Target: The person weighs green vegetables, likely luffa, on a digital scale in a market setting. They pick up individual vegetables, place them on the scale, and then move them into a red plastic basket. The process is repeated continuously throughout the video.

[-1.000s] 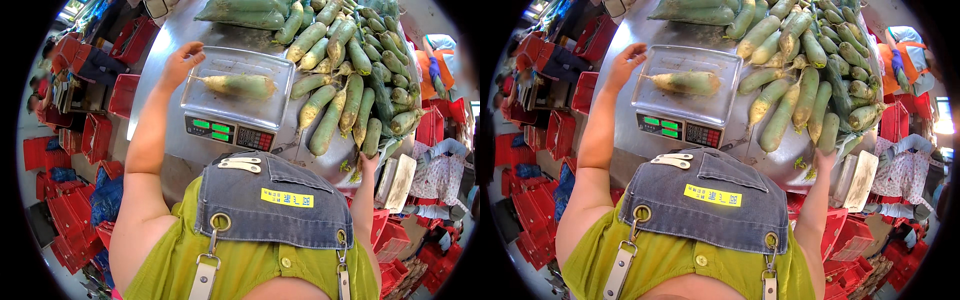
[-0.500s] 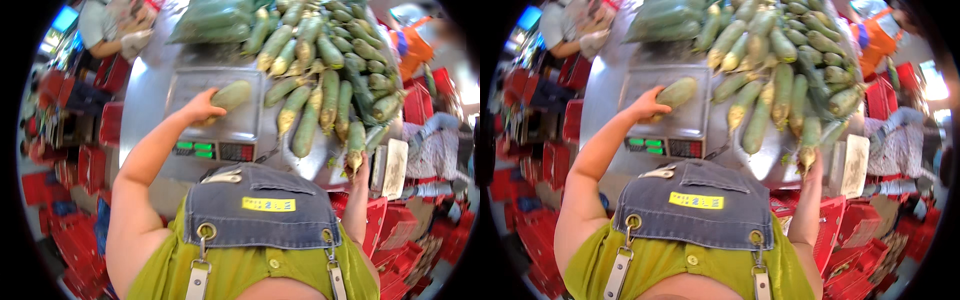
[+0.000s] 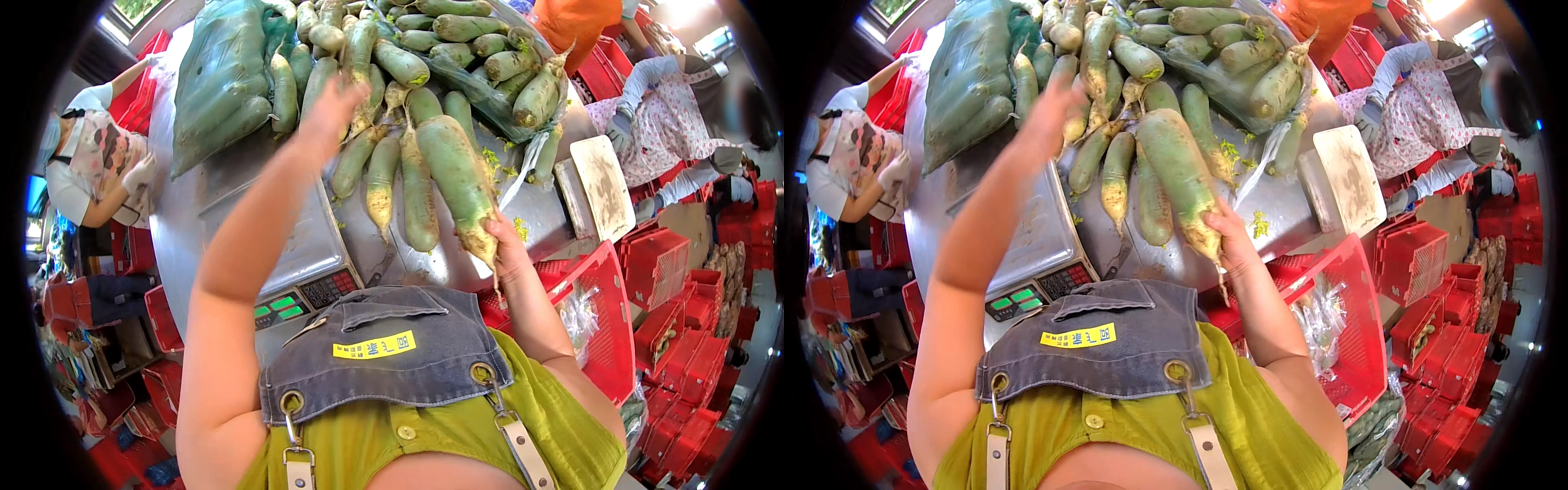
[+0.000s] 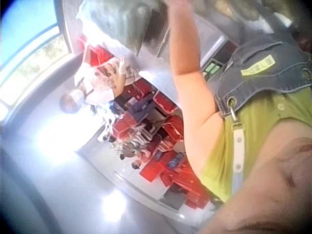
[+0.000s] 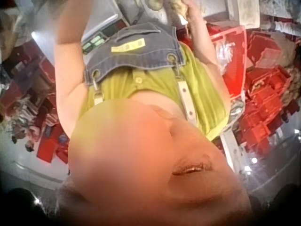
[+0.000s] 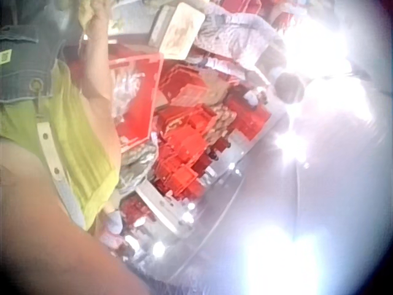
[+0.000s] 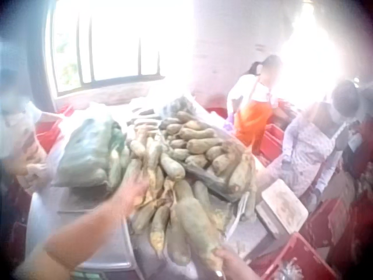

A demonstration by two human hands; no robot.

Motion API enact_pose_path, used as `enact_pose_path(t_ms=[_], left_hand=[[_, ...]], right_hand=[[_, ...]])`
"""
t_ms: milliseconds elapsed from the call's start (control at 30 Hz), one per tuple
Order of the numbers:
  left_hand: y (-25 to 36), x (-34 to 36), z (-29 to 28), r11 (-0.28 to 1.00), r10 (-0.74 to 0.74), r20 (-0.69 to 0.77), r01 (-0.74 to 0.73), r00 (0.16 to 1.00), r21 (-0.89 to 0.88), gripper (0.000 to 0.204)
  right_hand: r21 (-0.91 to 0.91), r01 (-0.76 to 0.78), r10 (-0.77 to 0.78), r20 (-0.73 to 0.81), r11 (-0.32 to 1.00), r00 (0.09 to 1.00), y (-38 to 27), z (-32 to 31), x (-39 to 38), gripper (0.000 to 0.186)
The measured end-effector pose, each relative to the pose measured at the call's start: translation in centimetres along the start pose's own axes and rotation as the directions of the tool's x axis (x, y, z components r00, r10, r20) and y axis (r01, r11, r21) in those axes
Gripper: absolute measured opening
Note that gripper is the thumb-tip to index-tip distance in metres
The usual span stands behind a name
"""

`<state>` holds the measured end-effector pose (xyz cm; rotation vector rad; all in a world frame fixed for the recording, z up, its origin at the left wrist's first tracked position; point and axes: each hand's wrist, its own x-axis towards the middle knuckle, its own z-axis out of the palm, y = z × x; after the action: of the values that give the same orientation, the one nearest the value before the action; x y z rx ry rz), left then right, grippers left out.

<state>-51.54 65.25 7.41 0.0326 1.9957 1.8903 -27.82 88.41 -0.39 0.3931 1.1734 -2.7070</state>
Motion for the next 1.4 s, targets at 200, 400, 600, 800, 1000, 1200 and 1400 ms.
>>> enact_pose_path(t_ms=[200,400,600,800,1000,1200,1400], left_hand=[[-8.5,-9.5,4.9,0.83,-0.153,0.311,0.292,0.938,-0.475,0.059],[-7.7,-9.7,-5.9,0.827,-0.101,0.278,0.236,0.955,-0.511,0.059],[-3.2,-12.0,-16.3,0.871,0.143,-0.05,-0.101,0.989,0.481,0.077],[-8.4,-14.7,-18.3,0.256,0.349,-0.015,-0.08,0.937,0.963,0.09],[-9.6,-16.2,-17.9,0.163,0.289,0.0,-0.05,0.957,0.985,0.089],[-8.7,-16.8,-23.2,0.599,0.336,-0.194,-0.049,0.922,0.799,0.064],[-8.5,-19.4,-27.3,0.84,0.246,-0.363,-0.011,0.899,0.543,0.048]], right_hand=[[-0.16,0.073,-0.047,0.161,0.984,0.986,2.9,5.7,2.9,0.073],[-0.845,0.386,-0.11,0.373,0.37,0.921,0.4,7.3,4.7,0.057],[-0.974,-0.071,-0.548,-0.181,0.216,0.816,0.7,-6.6,11.3,0.046],[-0.975,-0.09,-0.732,-0.213,0.204,0.648,1.5,-9.8,11.6,0.046],[-0.921,-0.304,-0.871,-0.346,0.244,0.349,-3.2,-14.1,10.1,0.049],[-0.639,-0.085,-0.567,-0.729,0.765,0.384,-5.9,-27.0,13.5,0.053],[-0.537,-0.186,-0.412,-0.789,0.823,0.455,-7.0,-27.2,15.1,0.052]])
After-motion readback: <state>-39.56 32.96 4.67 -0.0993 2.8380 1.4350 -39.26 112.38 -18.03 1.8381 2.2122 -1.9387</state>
